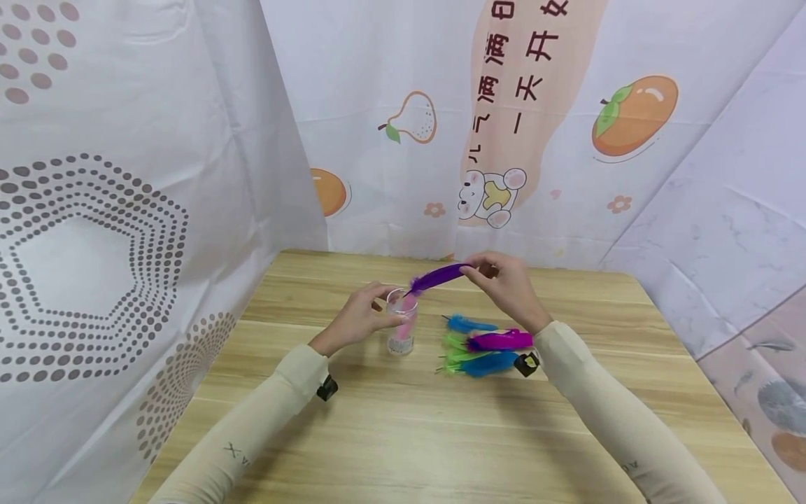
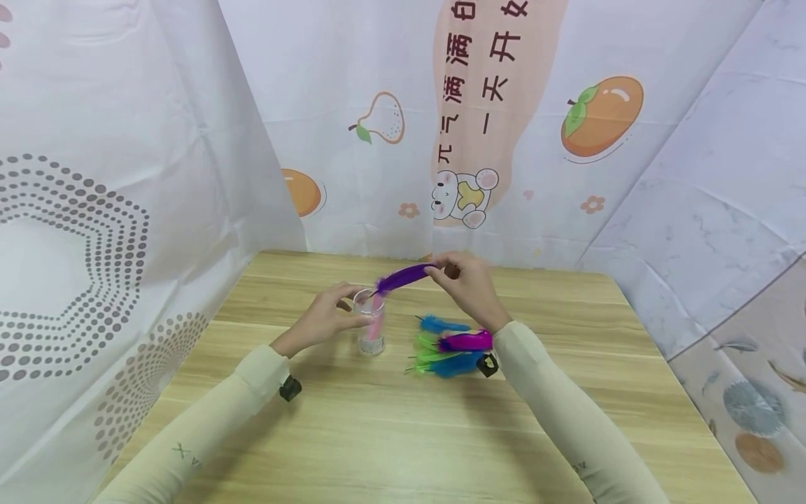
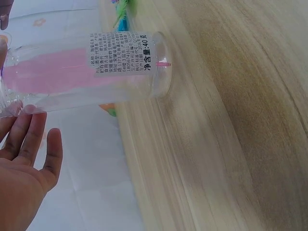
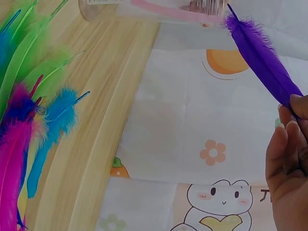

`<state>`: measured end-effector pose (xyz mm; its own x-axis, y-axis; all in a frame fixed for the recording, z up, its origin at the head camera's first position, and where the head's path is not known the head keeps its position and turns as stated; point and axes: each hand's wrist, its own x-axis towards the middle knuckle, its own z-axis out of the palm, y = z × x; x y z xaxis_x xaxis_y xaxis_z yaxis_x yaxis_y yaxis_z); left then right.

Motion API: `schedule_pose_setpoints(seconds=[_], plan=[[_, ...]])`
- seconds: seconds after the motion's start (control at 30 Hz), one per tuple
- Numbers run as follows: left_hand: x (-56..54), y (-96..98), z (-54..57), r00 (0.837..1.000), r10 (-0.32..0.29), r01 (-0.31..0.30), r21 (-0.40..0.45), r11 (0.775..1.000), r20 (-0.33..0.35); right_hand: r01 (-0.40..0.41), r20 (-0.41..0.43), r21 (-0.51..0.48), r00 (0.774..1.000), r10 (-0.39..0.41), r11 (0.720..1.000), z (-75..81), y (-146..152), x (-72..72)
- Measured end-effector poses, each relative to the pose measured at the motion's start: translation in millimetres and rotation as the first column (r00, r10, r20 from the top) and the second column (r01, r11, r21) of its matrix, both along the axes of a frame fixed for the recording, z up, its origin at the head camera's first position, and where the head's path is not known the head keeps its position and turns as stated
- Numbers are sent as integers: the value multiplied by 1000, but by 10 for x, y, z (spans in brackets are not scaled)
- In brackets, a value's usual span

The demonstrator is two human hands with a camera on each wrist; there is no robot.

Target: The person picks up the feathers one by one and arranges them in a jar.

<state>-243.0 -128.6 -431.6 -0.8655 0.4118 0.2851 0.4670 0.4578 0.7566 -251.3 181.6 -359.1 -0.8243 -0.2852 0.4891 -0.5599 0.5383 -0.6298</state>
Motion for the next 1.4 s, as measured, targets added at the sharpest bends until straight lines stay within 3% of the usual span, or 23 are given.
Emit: schedule_pose_setpoints(seconds=[0.47,0.83,1.23,1.4], plan=[[7,5,4,1000,0,0,6,1000,-5,-62,-83,30,994,64,998,47,-196,21],[13,6,14,1000,2,-2,8,1000,-11,-100,-89,54,991,104,994,0,-303,14],[3,-1,1,1000,3,-3,-14,1000,-22,-168,-169,132,967,190,977,-97,-490,-61],[7,0,12,1000,0,0,-16,1000,-3,-186,-130,153,970,207,971,-151,-592,-99]])
